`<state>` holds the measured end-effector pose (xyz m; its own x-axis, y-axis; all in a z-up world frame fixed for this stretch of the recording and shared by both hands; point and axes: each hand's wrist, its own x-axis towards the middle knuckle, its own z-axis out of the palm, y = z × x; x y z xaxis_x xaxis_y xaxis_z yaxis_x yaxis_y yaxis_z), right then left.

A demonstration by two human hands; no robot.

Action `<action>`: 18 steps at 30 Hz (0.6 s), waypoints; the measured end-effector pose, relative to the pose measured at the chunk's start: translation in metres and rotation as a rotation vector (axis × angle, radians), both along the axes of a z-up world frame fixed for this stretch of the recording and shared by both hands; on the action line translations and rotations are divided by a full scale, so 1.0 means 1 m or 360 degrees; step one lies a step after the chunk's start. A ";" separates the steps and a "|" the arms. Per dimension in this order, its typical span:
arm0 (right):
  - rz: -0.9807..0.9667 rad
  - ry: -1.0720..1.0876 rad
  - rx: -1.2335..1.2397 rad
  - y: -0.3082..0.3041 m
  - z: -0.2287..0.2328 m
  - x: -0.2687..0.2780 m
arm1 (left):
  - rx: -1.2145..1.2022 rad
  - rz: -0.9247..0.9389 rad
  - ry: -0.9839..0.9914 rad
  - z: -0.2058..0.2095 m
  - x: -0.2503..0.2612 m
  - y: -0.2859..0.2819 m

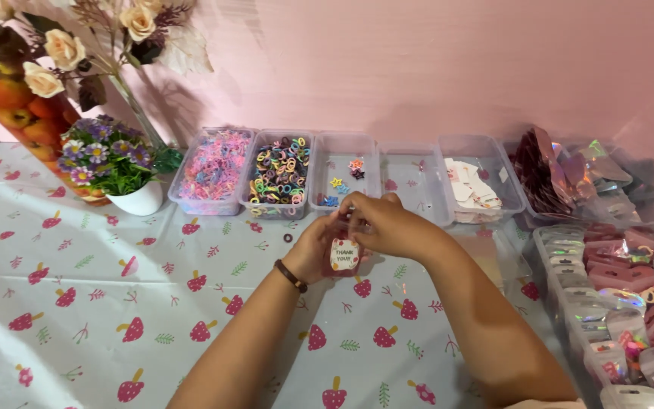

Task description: Picking small hair accessories from bins and placing them into a small pouch

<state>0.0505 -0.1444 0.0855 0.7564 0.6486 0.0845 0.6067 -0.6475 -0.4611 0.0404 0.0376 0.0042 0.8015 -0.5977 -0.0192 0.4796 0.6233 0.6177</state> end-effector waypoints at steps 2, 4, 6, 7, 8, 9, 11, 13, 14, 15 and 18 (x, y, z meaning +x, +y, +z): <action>0.0021 -0.0047 -0.0030 0.009 0.007 -0.002 | 0.0067 0.0050 0.0041 0.002 0.004 0.007; 0.0041 -0.0098 -0.0060 0.021 0.013 -0.002 | 0.0134 0.0100 0.0079 0.000 0.007 0.018; 0.0100 -0.0131 0.0007 0.034 0.020 0.000 | 0.0225 0.0148 0.0230 -0.003 0.010 0.030; 0.0105 -0.0134 0.0007 0.039 0.018 0.003 | 0.0225 0.0154 0.0227 0.003 0.007 0.035; 0.0140 -0.0052 0.0082 0.045 0.015 0.007 | 0.0275 0.0190 0.0240 0.008 0.003 0.040; 0.0177 0.0030 0.0155 0.052 0.012 0.011 | 0.0324 0.0228 0.0252 0.013 -0.001 0.046; 0.0189 0.0170 0.0251 0.064 0.019 0.008 | 0.0425 0.0210 0.0253 -0.007 0.009 0.051; 0.0199 0.0314 0.0340 0.075 0.021 0.010 | 0.0522 0.0191 0.0257 -0.021 0.015 0.055; 0.0152 0.0468 0.0360 0.081 0.020 0.012 | 0.0369 0.0240 0.0312 -0.025 0.015 0.056; 0.0104 0.0622 0.0380 0.086 0.019 0.014 | 0.0216 0.0286 0.0366 -0.028 0.015 0.057; 0.0195 0.0523 0.0618 0.092 0.002 0.055 | 0.0162 0.0269 0.0336 -0.068 0.033 0.068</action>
<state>0.1054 -0.0525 0.0875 0.7038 0.7022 0.1072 0.4502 -0.3243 -0.8319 0.0737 0.1051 -0.0634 0.8615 -0.4424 -0.2493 0.4988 0.6454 0.5785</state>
